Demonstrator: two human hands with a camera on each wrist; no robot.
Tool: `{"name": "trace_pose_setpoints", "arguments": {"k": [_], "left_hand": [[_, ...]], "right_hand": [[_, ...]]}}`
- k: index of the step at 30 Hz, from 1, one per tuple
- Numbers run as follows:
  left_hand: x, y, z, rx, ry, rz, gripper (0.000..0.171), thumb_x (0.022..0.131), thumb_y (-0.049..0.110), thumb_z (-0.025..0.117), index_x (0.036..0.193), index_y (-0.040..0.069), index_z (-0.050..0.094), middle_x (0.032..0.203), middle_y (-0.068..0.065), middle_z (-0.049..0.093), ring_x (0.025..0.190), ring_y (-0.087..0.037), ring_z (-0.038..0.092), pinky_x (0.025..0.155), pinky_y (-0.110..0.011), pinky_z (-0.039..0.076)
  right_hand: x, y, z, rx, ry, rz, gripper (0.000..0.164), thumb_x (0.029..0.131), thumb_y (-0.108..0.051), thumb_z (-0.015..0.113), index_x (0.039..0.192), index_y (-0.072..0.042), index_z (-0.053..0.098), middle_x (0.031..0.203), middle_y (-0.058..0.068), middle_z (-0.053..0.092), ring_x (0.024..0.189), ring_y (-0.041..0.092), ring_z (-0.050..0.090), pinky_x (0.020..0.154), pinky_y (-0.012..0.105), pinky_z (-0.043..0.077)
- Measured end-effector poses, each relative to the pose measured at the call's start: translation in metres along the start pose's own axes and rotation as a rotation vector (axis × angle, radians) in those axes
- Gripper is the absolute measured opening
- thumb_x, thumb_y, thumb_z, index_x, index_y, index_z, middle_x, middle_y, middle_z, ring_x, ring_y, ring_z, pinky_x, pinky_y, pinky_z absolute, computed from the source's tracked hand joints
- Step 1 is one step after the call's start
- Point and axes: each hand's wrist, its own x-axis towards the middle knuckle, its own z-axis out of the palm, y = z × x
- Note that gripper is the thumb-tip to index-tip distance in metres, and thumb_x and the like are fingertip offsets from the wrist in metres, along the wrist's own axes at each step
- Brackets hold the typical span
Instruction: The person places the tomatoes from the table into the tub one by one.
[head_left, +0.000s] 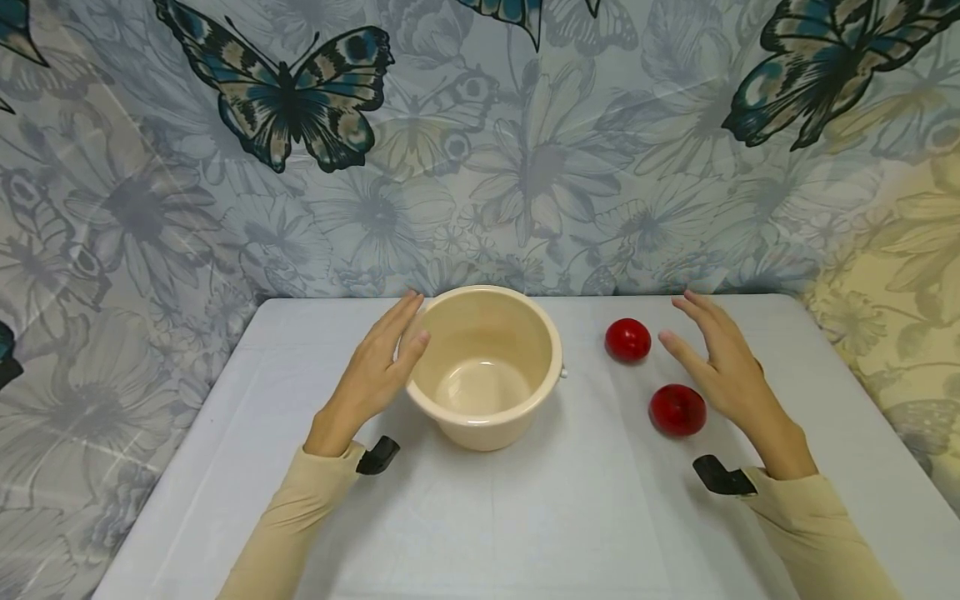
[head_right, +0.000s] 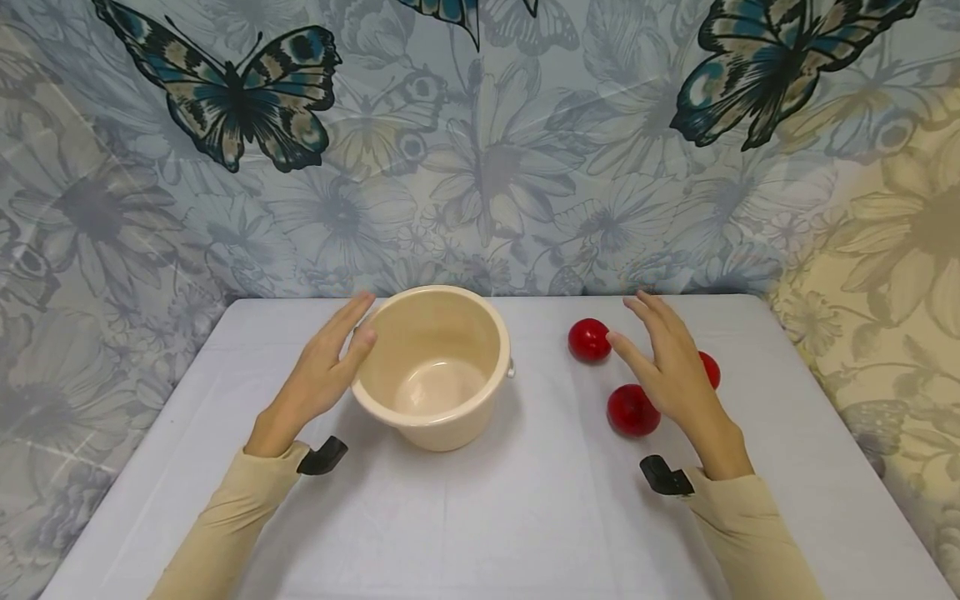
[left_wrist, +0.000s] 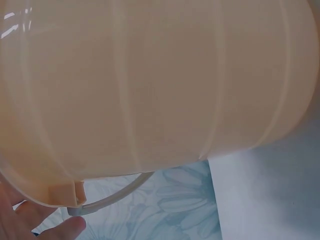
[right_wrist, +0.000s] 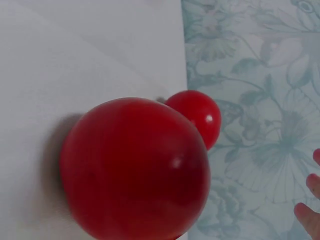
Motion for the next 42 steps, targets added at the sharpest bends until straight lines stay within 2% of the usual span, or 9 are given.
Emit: {"name": "trace_pose_setpoints", "arguments": {"k": [2, 4, 7, 9, 11, 24, 32, 39, 42], "left_hand": [[0.0, -0.001, 0.0, -0.009, -0.007, 0.01, 0.059, 0.105, 0.044, 0.04, 0.156, 0.016, 0.032, 0.164, -0.001, 0.029, 0.152, -0.024, 0.026, 0.123, -0.049, 0.023], [-0.001, -0.001, 0.001, -0.028, -0.015, 0.022, 0.058, 0.105, 0.043, 0.041, 0.156, 0.016, 0.032, 0.163, -0.001, 0.03, 0.151, -0.025, 0.028, 0.123, -0.049, 0.024], [0.0, -0.003, 0.002, -0.069, -0.034, 0.031, 0.057, 0.105, 0.041, 0.042, 0.156, 0.015, 0.033, 0.162, -0.002, 0.033, 0.151, -0.026, 0.029, 0.123, -0.049, 0.025], [0.0, -0.003, 0.003, -0.092, -0.045, 0.033, 0.057, 0.105, 0.04, 0.042, 0.155, 0.014, 0.035, 0.161, -0.002, 0.034, 0.15, -0.025, 0.03, 0.123, -0.048, 0.025], [0.0, -0.004, 0.004, -0.105, -0.054, 0.036, 0.056, 0.105, 0.039, 0.043, 0.155, 0.013, 0.036, 0.161, -0.001, 0.034, 0.15, -0.025, 0.03, 0.123, -0.048, 0.025], [-0.001, -0.01, 0.007, -0.166, -0.079, 0.073, 0.051, 0.107, 0.03, 0.04, 0.155, 0.014, 0.034, 0.164, 0.002, 0.028, 0.153, -0.02, 0.023, 0.125, -0.048, 0.018], [-0.001, -0.012, 0.007, -0.183, -0.094, 0.076, 0.051, 0.106, 0.031, 0.041, 0.154, 0.013, 0.037, 0.164, 0.001, 0.027, 0.153, -0.025, 0.022, 0.124, -0.052, 0.018], [-0.003, -0.005, 0.011, -0.162, -0.061, 0.045, 0.051, 0.106, 0.028, 0.042, 0.153, 0.009, 0.038, 0.164, -0.003, 0.028, 0.15, -0.027, 0.026, 0.122, -0.053, 0.021], [-0.005, -0.002, 0.012, -0.132, -0.048, 0.036, 0.051, 0.106, 0.028, 0.042, 0.154, 0.01, 0.037, 0.164, -0.001, 0.027, 0.15, -0.027, 0.027, 0.122, -0.052, 0.022]], "right_hand": [[-0.002, 0.0, 0.001, -0.003, -0.005, 0.013, 0.06, 0.101, -0.031, 0.055, 0.153, -0.006, 0.036, 0.162, 0.021, 0.024, 0.148, 0.046, 0.02, 0.108, 0.076, 0.022], [-0.005, 0.0, 0.001, 0.004, -0.009, 0.017, 0.061, 0.1, -0.03, 0.056, 0.153, -0.007, 0.036, 0.162, 0.021, 0.025, 0.148, 0.046, 0.021, 0.108, 0.076, 0.022], [-0.008, 0.001, 0.003, 0.016, -0.014, 0.018, 0.062, 0.1, -0.029, 0.057, 0.153, -0.006, 0.036, 0.161, 0.021, 0.026, 0.147, 0.046, 0.021, 0.11, 0.075, 0.02], [-0.01, 0.001, 0.003, 0.027, -0.024, 0.025, 0.063, 0.1, -0.03, 0.057, 0.153, -0.005, 0.035, 0.161, 0.022, 0.025, 0.147, 0.047, 0.02, 0.112, 0.075, 0.015], [-0.013, 0.001, 0.004, 0.036, -0.033, 0.036, 0.064, 0.099, -0.03, 0.058, 0.153, -0.005, 0.034, 0.16, 0.023, 0.026, 0.147, 0.047, 0.02, 0.112, 0.075, 0.015], [-0.027, 0.01, 0.002, 0.056, -0.112, 0.093, 0.068, 0.096, -0.031, 0.064, 0.153, -0.007, 0.034, 0.155, 0.027, 0.034, 0.142, 0.051, 0.028, 0.103, 0.077, 0.027], [-0.032, 0.015, 0.001, 0.075, -0.163, 0.121, 0.07, 0.096, -0.032, 0.065, 0.153, -0.008, 0.034, 0.155, 0.027, 0.034, 0.142, 0.052, 0.027, 0.103, 0.078, 0.026], [-0.035, 0.019, 0.002, 0.064, -0.169, 0.14, 0.069, 0.096, -0.033, 0.065, 0.153, -0.008, 0.035, 0.155, 0.028, 0.034, 0.141, 0.053, 0.028, 0.1, 0.079, 0.028], [-0.035, 0.021, 0.003, 0.064, -0.175, 0.142, 0.07, 0.095, -0.032, 0.066, 0.153, -0.008, 0.034, 0.155, 0.029, 0.033, 0.14, 0.053, 0.027, 0.099, 0.079, 0.029]]}}
